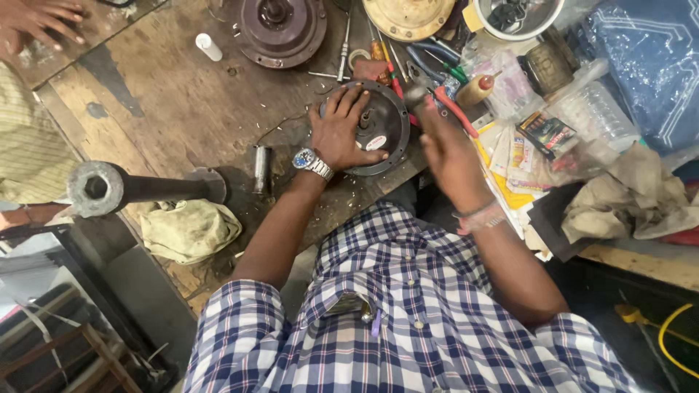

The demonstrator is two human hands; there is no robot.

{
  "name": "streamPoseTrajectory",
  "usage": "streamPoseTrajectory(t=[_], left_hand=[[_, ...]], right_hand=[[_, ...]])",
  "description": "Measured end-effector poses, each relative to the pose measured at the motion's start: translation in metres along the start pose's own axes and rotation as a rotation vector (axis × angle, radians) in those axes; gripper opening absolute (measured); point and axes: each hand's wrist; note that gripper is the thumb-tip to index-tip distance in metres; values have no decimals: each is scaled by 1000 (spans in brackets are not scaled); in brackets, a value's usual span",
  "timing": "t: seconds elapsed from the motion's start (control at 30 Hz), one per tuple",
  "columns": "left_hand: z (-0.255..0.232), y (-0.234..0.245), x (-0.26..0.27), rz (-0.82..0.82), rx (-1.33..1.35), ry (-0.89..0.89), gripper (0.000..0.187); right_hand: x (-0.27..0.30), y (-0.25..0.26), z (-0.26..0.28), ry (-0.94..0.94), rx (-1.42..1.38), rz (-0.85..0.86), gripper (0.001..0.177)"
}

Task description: The person works on a circular metal electrical component on a cluttered workbench. They use a screwdriver to adjust parts and a hammer to tap the component, then wipe it with a cloth. The person continues to manipulate the component with their hands and tools throughout the clip.

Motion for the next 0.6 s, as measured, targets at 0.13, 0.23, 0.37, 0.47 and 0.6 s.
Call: streamPoseTrajectory(t=[0.13,0.23,0.37,0.47,0.6], left_hand=[[-4,2,0,24,-6,4,123],[-3,2,5,-18,4,15,122],[-3,0,4,-8,16,19,121],[-1,-1,3,6,14,22,122],[2,-4,2,-7,20,6,123]], right_hand=[[-3,-5,-12,-189,-25,225,50],[18,-2,-17,-218,-89,152,51],[59,7,-14,-134,42,67,47],[89,11,-9,-177,147,183,44],[109,-1,-11,-49,309,213,41]])
Point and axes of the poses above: each hand's wrist, its own x-axis away from the middle knuckle, its own y-axis out of the back of the hand, z = x × y, and after that the axes turned 14 degrees about x, right-handed
